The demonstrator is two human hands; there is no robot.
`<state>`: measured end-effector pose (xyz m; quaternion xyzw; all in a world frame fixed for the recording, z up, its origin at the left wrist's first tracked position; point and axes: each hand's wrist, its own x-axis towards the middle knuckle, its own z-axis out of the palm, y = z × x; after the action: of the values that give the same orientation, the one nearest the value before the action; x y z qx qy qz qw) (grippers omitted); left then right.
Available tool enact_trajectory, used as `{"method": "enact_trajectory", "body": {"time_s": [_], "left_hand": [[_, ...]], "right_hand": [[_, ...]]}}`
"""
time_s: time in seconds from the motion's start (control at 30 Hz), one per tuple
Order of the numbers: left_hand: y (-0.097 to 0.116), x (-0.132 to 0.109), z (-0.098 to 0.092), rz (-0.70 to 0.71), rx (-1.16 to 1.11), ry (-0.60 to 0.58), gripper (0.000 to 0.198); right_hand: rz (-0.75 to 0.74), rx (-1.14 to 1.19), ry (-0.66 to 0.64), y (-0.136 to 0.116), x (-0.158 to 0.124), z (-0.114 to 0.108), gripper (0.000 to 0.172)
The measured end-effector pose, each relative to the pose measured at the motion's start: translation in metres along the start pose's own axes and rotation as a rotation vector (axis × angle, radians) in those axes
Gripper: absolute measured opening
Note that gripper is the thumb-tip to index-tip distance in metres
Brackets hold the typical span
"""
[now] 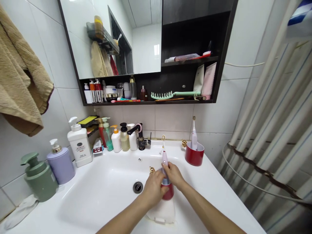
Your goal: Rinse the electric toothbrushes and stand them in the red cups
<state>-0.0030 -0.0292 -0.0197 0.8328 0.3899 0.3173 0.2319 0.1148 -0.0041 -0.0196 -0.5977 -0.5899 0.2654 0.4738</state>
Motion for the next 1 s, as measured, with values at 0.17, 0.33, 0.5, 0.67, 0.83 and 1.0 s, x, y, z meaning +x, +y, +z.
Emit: {"method": "enact_trajectory", "body": {"time_s": [0.17,0.33,0.5,0.67,0.83,1.0], "left_hand": [[-0.009,0.000,0.008,-0.007,0.181,-0.146,0.013],[-0.009,0.019,0.008,0.030,0.150,-0.103,0.014],[0.008,0.074,-0.003,0.080,-0.027,0.052,0.015],[0.019,0.123,-0.004,-0.015,0.075,0.060,0.013],[0.019,0.146,0.011,-0.066,0.129,0.030,0.013],[0.022,0.156,0.021,-0.077,0.211,0.003,0.017]], "right_hand": [[0.008,-0.094,-0.023,0.007,-0.004,0.005,0.030],[0.029,-0.132,0.002,-0.001,0.013,-0.006,0.033],[0.055,-0.155,0.162,-0.017,0.040,-0.033,0.042],[0.128,-0.173,0.264,-0.018,0.049,-0.047,0.048],[0.194,-0.160,0.265,-0.004,0.060,-0.050,0.049],[0.198,-0.135,0.285,0.005,0.074,-0.053,0.051]]}}
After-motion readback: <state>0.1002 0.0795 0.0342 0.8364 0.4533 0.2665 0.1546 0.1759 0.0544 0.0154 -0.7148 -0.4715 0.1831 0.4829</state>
